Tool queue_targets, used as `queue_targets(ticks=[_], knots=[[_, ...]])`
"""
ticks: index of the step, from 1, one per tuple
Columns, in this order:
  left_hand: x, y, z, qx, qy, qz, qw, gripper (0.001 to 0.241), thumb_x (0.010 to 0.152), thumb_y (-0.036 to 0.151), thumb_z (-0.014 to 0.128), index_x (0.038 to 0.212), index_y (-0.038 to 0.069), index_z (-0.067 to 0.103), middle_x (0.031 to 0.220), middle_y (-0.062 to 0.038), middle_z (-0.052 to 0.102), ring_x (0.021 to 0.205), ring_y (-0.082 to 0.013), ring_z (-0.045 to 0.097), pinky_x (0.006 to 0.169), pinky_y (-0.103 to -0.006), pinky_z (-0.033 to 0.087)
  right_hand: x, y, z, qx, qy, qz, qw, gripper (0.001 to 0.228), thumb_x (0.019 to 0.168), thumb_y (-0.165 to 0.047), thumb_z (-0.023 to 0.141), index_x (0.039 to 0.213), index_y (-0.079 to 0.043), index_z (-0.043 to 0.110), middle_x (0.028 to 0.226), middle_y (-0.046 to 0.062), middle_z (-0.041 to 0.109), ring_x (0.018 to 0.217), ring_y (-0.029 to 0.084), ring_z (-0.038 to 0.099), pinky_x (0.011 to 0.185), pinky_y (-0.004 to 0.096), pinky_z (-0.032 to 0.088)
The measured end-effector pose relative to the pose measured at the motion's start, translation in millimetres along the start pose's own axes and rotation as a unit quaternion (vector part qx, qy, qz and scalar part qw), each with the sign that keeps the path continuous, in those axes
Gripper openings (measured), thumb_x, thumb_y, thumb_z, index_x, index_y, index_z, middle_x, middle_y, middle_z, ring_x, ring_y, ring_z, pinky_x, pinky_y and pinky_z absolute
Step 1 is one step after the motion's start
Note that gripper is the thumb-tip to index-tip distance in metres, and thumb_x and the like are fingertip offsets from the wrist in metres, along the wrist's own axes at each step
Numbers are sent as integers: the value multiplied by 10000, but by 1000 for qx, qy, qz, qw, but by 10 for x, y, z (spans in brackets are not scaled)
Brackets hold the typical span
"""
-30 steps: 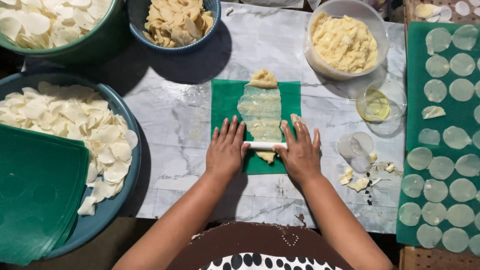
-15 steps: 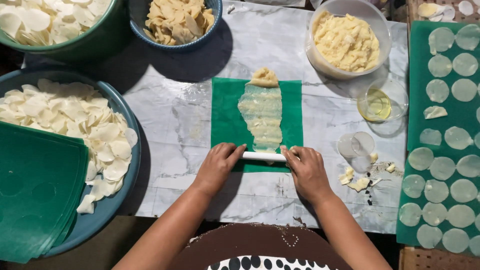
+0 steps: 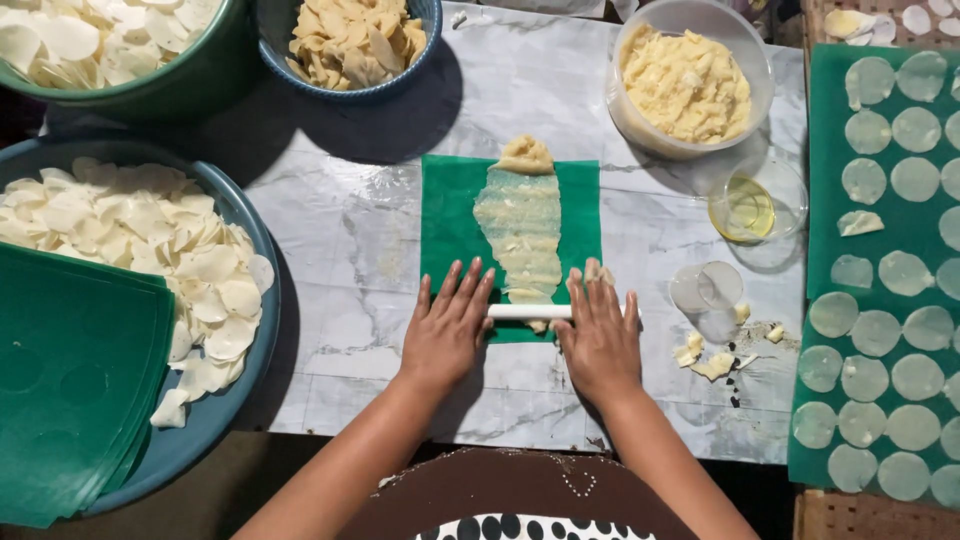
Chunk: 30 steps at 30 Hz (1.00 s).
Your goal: Flattening small portions of dough into thin sheets using a rolling pin on a silicone mat
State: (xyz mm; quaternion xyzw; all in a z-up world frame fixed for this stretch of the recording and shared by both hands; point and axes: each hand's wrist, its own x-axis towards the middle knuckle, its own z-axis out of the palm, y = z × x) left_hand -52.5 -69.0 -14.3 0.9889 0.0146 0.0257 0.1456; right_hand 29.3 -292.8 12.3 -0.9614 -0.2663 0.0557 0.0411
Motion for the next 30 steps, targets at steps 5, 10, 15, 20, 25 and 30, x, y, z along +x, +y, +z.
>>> queue_targets(ticks=[5,10,15,20,25,30], knots=[[319,9,-55,-8,-51,-55,997,625,1084,505,286,1628,198,281,1704,-65,242,1580,-283,159,1257,-595,-2,288,39,69,11,-12,20,1000,697,1057,-540,337,1636,-157,273,1627,208,360,1521,380,294,1227,679,65],[661,-102,-21,-24,-69,-99,992,669,1083,545,216,1640,175,236,1730,-96,141,1598,-304,90,1263,-608,-61,651,67,120,-1,3,48,999,730,1050,-579,336,1660,-199,211,1667,207,295,1565,355,202,1201,734,38],[146,-203,224,-39,104,72,991,641,963,468,586,1530,188,478,1635,-120,400,1515,-310,357,1223,-629,185,-29,71,119,51,55,-22,997,623,1047,-485,444,1578,-160,414,1523,240,466,1451,420,400,1225,627,173],[193,-412,442,22,230,114,966,262,1002,247,579,1246,296,662,1030,18,597,1041,-205,636,1133,-511,427,31,525,563,36,191,-107,975,422,955,-290,619,1375,-322,630,1191,-28,565,1154,219,568,1078,443,415],[374,-473,327,16,160,93,983,387,969,207,574,1350,253,623,1074,-14,616,1109,-240,631,1143,-475,440,230,386,413,45,180,-122,975,488,936,-187,562,1420,-236,613,1250,42,558,1226,278,556,1099,472,401],[631,-232,-6,-19,37,-4,999,670,1046,481,449,1532,20,446,1623,-236,374,1536,-376,296,1262,-566,142,470,-5,-84,13,45,7,999,648,1036,-427,444,1628,-190,330,1574,229,429,1497,417,339,1180,744,156]])
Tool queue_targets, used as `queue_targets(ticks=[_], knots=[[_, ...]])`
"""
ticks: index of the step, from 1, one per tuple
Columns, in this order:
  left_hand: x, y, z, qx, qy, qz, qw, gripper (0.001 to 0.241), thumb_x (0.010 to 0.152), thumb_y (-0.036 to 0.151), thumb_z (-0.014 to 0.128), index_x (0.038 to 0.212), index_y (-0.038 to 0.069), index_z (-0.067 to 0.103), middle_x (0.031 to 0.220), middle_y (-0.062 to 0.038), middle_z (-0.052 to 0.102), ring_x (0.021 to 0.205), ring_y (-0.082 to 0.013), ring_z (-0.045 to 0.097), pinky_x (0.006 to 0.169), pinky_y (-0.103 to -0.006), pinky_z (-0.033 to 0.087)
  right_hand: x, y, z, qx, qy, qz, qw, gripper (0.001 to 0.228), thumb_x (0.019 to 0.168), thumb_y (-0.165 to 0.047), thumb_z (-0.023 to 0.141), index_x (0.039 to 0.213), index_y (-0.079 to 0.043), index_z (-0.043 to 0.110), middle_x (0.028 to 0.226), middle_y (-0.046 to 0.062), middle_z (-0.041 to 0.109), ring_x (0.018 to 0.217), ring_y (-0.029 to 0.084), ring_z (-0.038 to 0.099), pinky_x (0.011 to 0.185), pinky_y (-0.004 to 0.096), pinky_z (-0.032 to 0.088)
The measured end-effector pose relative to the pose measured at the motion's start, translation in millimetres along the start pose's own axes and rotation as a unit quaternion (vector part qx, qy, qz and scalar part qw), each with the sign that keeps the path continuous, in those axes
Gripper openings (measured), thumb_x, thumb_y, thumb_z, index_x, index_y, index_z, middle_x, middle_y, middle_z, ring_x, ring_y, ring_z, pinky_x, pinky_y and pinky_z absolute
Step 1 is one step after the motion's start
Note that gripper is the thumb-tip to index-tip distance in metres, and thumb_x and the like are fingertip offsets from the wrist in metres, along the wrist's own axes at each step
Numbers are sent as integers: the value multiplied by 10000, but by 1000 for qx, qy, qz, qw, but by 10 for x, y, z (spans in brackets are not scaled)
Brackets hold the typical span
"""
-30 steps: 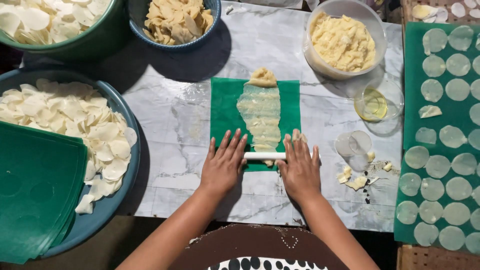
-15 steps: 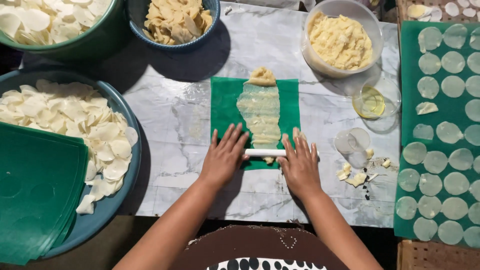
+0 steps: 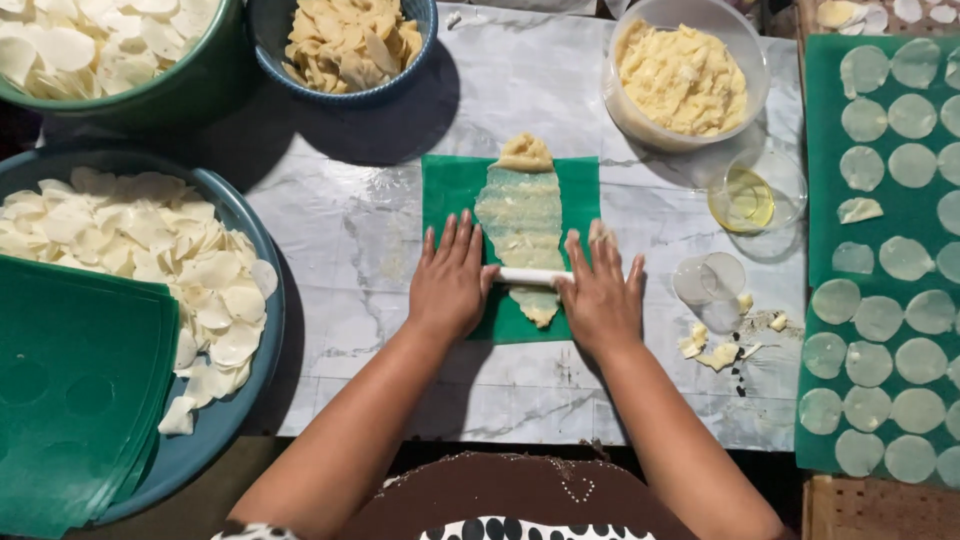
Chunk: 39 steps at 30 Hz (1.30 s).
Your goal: Flattening small portions of dough into thin sheets using a rolling pin on a silicone mat
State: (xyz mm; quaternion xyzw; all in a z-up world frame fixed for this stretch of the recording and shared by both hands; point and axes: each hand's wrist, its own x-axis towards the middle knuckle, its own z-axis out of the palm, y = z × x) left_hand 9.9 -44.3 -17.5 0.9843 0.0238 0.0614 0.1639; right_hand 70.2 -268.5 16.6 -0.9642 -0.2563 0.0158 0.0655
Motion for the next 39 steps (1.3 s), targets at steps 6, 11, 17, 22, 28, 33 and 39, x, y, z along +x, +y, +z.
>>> queue_targets(ticks=[6,11,17,22,28,33,39], knots=[[196,22,-142,20,-65,-16,998,621,1095,519,283,1612,179,333,1691,-144,268,1574,-330,203,1266,-579,85,222,10,63,-4,-15,35,999,657,1068,-500,367,1660,-246,237,1637,185,357,1533,367,277,1206,715,112],[-499,47,-13,23,-12,24,999,638,1056,453,414,1640,232,283,1700,-79,266,1557,-290,235,1255,-528,146,-490,-55,61,1,-16,-9,1000,715,1043,-524,388,1645,-157,268,1584,197,408,1472,387,362,1220,638,177],[38,13,-23,21,-53,-22,998,622,1077,534,304,1615,222,324,1703,-99,243,1573,-311,188,1257,-575,93,109,6,140,-23,-39,43,998,724,1036,-579,363,1657,-229,235,1633,165,360,1528,362,270,1197,731,71],[278,-53,-22,14,-47,-46,998,673,1077,563,296,1625,172,311,1718,-150,175,1591,-340,126,1264,-596,85,325,34,63,-12,-40,58,997,714,1054,-632,280,1650,-239,245,1669,169,304,1563,336,198,1183,761,35],[-433,-183,209,-19,73,109,991,601,931,400,654,1498,243,534,1556,-125,501,1411,-322,499,1127,-478,403,-447,344,387,70,36,-79,994,466,1025,-354,537,1466,-206,562,1398,134,573,1396,331,489,1172,569,316],[-564,-210,246,38,144,144,978,301,1040,327,528,1314,369,645,1248,52,627,1112,-177,619,955,-361,481,-673,436,413,52,164,-115,978,383,970,-235,627,1348,-287,664,1146,4,557,1135,254,577,941,402,484],[-671,-20,176,9,126,101,987,523,1035,396,541,1521,203,510,1572,-83,500,1456,-281,451,1177,-441,354,-830,158,283,-15,113,-62,992,574,1055,-407,483,1534,-91,496,1397,206,603,1357,386,525,1182,720,173]])
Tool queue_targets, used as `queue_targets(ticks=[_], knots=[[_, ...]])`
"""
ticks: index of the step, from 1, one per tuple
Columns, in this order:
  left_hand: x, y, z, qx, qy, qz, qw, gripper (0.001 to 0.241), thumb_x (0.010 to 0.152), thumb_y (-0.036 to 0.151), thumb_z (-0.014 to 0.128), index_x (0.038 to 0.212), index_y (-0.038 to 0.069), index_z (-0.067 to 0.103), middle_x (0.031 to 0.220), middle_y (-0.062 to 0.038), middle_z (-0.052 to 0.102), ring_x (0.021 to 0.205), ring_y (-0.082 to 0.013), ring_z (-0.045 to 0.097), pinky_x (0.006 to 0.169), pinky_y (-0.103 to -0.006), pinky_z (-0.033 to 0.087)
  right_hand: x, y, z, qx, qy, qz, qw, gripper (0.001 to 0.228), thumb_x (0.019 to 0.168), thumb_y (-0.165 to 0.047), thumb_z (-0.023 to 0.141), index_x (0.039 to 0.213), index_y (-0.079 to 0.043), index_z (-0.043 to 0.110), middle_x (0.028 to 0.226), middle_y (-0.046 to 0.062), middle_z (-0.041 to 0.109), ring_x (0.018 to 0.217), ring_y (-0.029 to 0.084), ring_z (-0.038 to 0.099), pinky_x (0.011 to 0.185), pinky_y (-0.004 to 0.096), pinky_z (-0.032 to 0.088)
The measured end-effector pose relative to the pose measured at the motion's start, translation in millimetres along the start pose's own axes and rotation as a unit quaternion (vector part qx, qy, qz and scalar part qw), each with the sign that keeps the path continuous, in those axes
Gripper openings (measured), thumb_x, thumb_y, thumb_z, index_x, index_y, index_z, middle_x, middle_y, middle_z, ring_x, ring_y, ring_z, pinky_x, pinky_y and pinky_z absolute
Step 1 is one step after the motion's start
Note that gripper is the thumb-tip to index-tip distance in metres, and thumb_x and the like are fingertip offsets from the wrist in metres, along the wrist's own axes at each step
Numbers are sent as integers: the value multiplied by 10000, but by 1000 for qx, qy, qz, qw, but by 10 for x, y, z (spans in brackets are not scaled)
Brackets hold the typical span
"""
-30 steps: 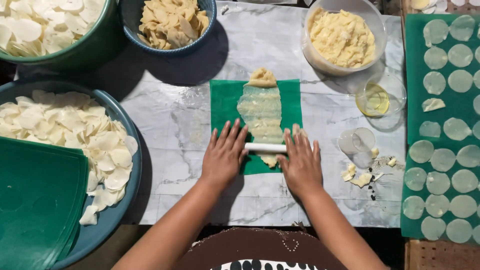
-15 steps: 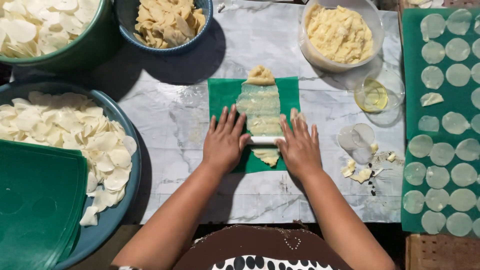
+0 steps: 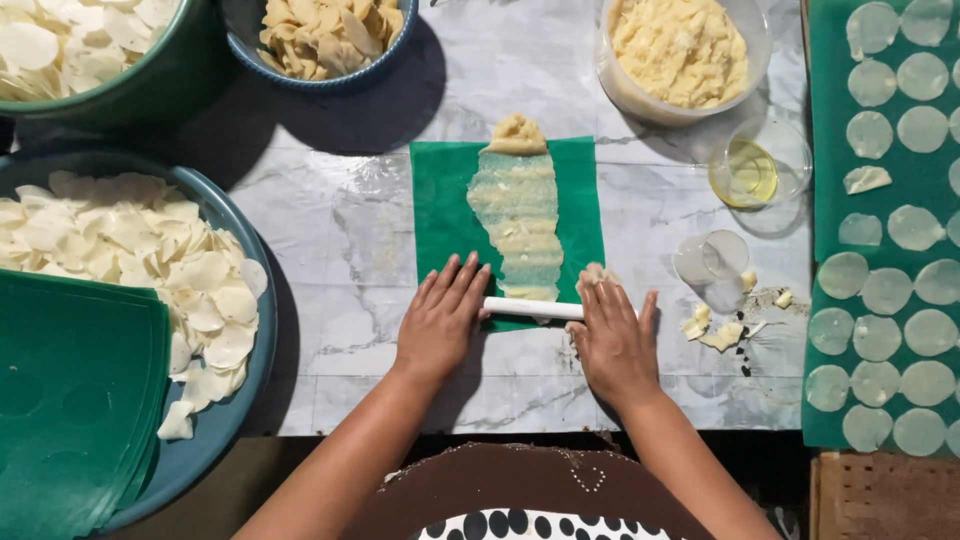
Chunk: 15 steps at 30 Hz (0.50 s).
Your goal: Flattening small portions of dough into thin sheets using a rolling pin on a silicone mat
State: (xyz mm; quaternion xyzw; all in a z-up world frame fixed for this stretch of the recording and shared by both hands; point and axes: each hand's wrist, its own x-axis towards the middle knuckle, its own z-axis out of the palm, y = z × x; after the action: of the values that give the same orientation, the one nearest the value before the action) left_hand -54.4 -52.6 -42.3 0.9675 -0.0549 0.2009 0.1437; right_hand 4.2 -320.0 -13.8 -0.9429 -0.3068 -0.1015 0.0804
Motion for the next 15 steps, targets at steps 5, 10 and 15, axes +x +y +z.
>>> queue_targets(ticks=[5,10,15], knots=[[756,54,-186,-11,-233,-148,961,634,1081,476,298,1633,165,280,1713,-112,208,1585,-336,137,1268,-562,35,656,53,149,-48,-51,84,994,573,1064,-442,431,1567,-174,485,1524,145,561,1487,315,412,1133,817,18],[871,-12,-163,-5,-258,-192,947,671,1084,475,249,1657,131,193,1742,-120,72,1606,-315,12,1277,-557,-56,793,72,212,-36,-39,111,992,557,1107,-511,367,1549,-202,506,1545,150,539,1498,313,395,1146,804,-10],[171,99,-101,10,-192,-118,974,645,1076,474,340,1650,203,229,1739,-52,128,1589,-306,96,1261,-550,51,62,-64,152,-7,-69,77,995,639,1047,-514,402,1623,-238,371,1523,137,529,1455,328,419,1177,778,80]])
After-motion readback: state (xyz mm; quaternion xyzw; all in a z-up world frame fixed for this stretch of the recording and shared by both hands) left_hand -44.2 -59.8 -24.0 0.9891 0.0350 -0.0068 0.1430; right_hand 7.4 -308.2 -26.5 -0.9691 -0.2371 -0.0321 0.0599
